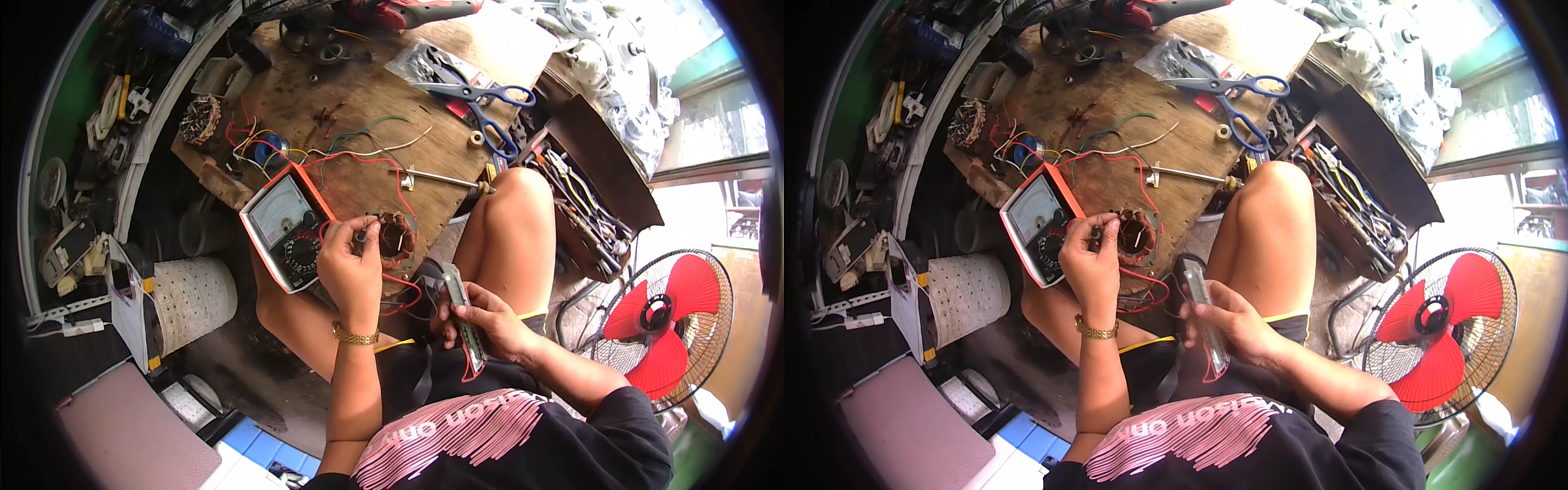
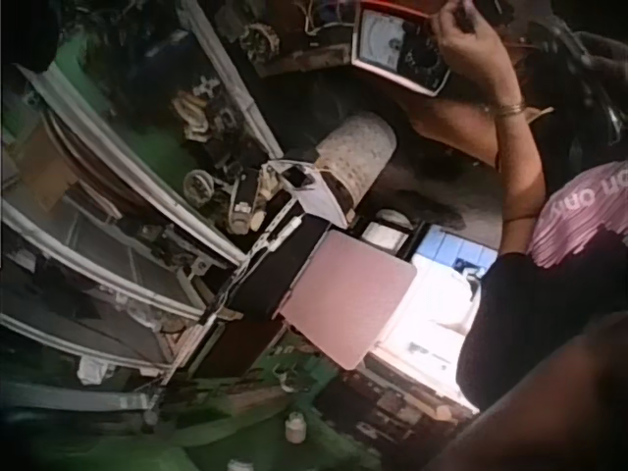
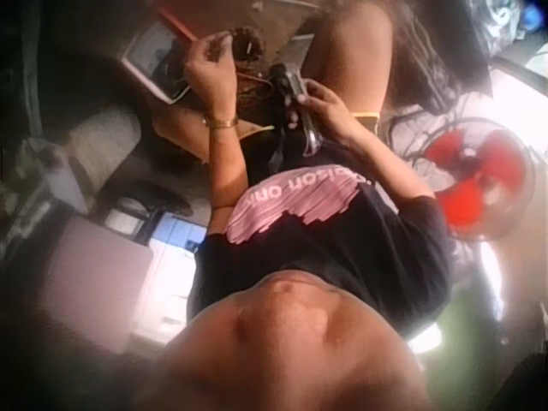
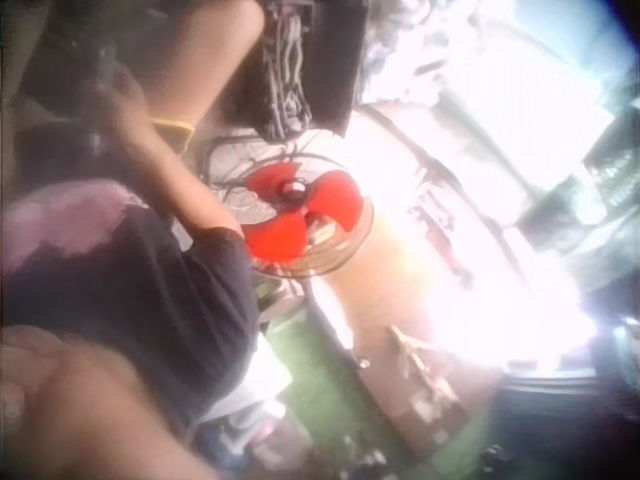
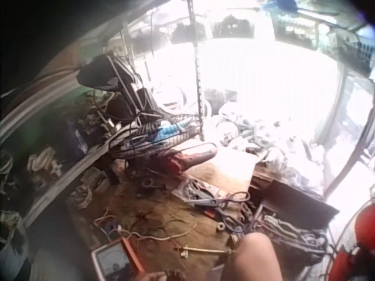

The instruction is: The person uses a multimeter to test the electrical connections of a fan motor coil, then uses a pair of pliers and a blade to strip and manipulate wires on the motor coil.

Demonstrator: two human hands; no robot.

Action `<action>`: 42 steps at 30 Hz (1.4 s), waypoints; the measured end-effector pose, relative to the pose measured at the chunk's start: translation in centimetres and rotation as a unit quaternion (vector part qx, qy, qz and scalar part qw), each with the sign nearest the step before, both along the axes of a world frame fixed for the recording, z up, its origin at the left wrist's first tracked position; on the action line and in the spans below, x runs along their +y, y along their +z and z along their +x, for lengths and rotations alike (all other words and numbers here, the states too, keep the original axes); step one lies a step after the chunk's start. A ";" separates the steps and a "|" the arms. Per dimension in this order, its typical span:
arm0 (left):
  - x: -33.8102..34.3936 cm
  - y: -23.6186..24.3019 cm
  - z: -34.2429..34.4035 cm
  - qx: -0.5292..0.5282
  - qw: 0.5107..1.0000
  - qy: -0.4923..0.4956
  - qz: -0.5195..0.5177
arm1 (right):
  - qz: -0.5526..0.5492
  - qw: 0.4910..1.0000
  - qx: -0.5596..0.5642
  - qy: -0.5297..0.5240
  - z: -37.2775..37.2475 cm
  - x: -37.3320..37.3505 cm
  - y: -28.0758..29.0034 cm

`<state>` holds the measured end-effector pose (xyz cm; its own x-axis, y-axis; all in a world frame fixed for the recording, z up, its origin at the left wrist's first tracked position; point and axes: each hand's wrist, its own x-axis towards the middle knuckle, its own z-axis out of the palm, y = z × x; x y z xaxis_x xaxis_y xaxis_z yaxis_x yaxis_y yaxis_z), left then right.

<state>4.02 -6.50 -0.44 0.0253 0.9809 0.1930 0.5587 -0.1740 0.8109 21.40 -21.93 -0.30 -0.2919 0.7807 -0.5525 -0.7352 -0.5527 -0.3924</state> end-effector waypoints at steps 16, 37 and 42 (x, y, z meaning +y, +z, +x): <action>0.0 -0.1 0.1 0.011 1.000 -0.001 0.010 | -0.034 0.992 0.119 -0.028 0.9 0.9 0.7; -3.1 3.4 0.1 -0.139 0.985 -0.034 -0.097 | 0.110 0.949 -0.293 0.044 -0.2 1.7 2.0; -4.0 4.3 -0.5 -0.231 0.929 -0.134 -0.255 | 0.155 0.940 -0.298 0.053 -0.9 2.5 3.7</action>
<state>3.50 -10.52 3.83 0.3122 0.9181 -0.2440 0.1214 0.2162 0.9688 20.46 -19.43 3.36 -0.0888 0.9153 -0.3928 -0.2805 -0.4014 -0.8719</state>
